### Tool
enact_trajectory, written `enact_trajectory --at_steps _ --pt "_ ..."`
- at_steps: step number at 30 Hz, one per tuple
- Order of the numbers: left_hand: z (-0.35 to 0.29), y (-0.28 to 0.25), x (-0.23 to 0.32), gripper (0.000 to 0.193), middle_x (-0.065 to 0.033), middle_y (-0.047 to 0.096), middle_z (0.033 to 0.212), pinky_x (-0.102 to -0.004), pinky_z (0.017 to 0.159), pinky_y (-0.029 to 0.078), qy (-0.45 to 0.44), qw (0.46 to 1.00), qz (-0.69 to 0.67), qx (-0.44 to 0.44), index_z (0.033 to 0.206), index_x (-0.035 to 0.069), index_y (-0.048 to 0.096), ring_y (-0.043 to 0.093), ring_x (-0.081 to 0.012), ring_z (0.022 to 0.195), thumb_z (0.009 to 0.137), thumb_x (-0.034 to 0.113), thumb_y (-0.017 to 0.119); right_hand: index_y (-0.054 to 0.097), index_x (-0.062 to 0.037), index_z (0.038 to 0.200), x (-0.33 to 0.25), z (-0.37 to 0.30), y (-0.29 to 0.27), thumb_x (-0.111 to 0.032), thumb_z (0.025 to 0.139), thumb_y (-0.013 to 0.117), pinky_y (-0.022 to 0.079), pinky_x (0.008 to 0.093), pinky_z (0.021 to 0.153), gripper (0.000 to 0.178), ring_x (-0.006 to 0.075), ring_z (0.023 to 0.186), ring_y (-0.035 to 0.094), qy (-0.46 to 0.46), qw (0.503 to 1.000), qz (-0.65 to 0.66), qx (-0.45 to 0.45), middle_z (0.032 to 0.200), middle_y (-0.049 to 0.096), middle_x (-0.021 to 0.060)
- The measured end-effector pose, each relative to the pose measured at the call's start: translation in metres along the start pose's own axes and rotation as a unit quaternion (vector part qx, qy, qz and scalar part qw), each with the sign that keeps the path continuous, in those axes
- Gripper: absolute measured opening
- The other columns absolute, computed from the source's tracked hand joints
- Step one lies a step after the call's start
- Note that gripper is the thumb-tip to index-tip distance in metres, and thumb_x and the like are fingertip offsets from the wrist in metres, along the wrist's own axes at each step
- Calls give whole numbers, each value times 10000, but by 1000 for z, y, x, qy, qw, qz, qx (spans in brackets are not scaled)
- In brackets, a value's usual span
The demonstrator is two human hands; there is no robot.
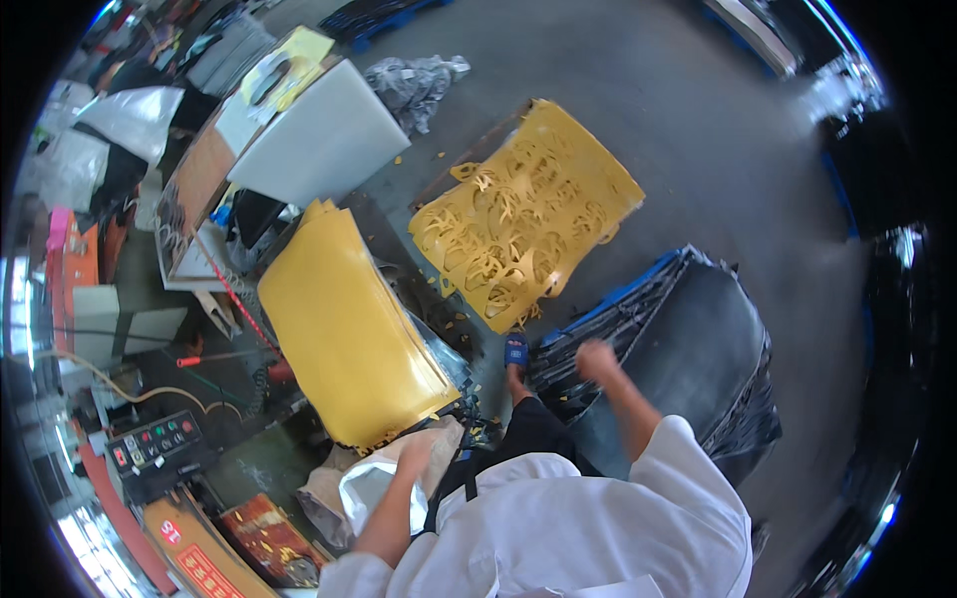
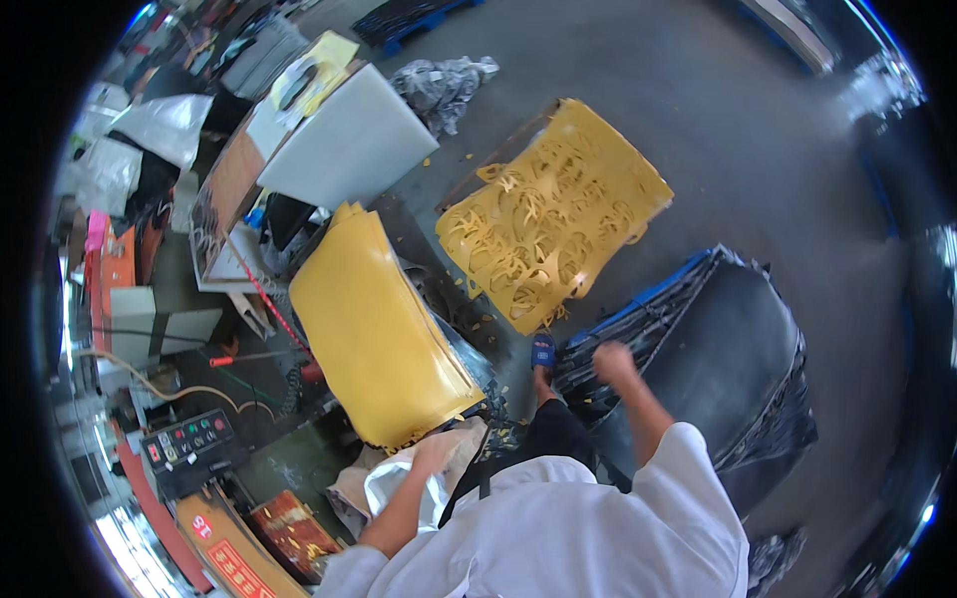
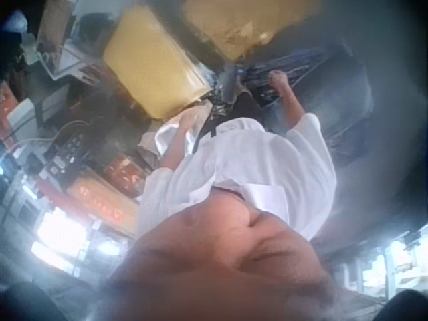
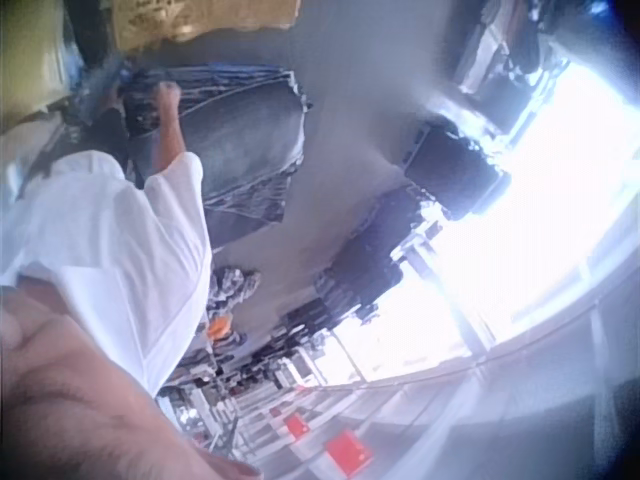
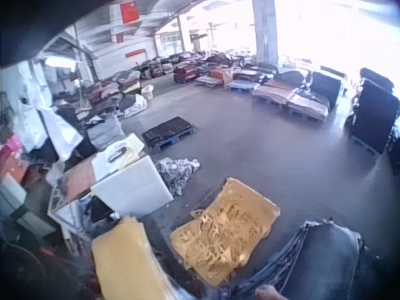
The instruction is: The person removes excess vinyl from a yellow sheet using a weeding tool and scissors, then scrapes the surface and places the cutout on a nearby chair. They then handle a white sheet, aligning and smoothing it on the work surface.
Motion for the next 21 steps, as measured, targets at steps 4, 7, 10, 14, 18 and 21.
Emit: enact_trajectory --at_steps 4,7,10,14,18,21 --pt "-251 124 -223 465 -229 710 1190 -521 913 542 -264 949 -100 -143 1295 45 664 686 -398 1105 999 402 636 824 -97 995 -139 -39 83 -305 913 735 605 400 675 241 237 751 771 52 865 431 -249 866 796 119" --pt "-377 181 -291 268 -107 658 799 -476 621 530 -421 813 -400 -44 906 92 683 689 -281 760 1029 326 637 815 -77 994 -211 -26 41 -302 923 706 603 423 780 259 313 824 758 -217 912 311 -158 910 795 131" --pt "-361 218 -289 263 -81 669 755 -422 621 554 -516 681 -505 121 851 122 738 700 -256 734 1010 302 631 714 -84 864 -192 5 56 -196 969 689 464 267 495 156 126 586 587 76 736 564 -367 710 615 8" --pt "-256 219 -193 303 -133 802 1016 -427 840 608 -380 608 -592 368 1061 69 806 761 -293 951 1003 293 611 636 -62 881 -164 67 15 -73 954 601 411 291 412 81 167 506 553 111 842 433 -303 712 583 45" --pt "-223 174 -130 261 -157 786 1014 -444 907 578 -70 757 -544 355 1081 75 778 749 -313 945 985 271 636 621 -63 878 -171 84 -21 -42 935 569 382 302 384 81 170 481 518 125 877 379 -266 677 540 49" --pt "-306 187 -218 244 -190 772 978 -426 873 577 -233 646 -555 470 1073 50 767 749 -303 919 991 228 622 578 -92 784 -218 61 -13 -48 892 599 385 331 354 119 204 419 486 108 904 326 -254 595 501 69"
Point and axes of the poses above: each hand's wrist, its own z-axis towards the middle knuckle, its own y-axis out of the palm, x = y × z, the point moved 9 cm from there along z, towards the middle knuckle
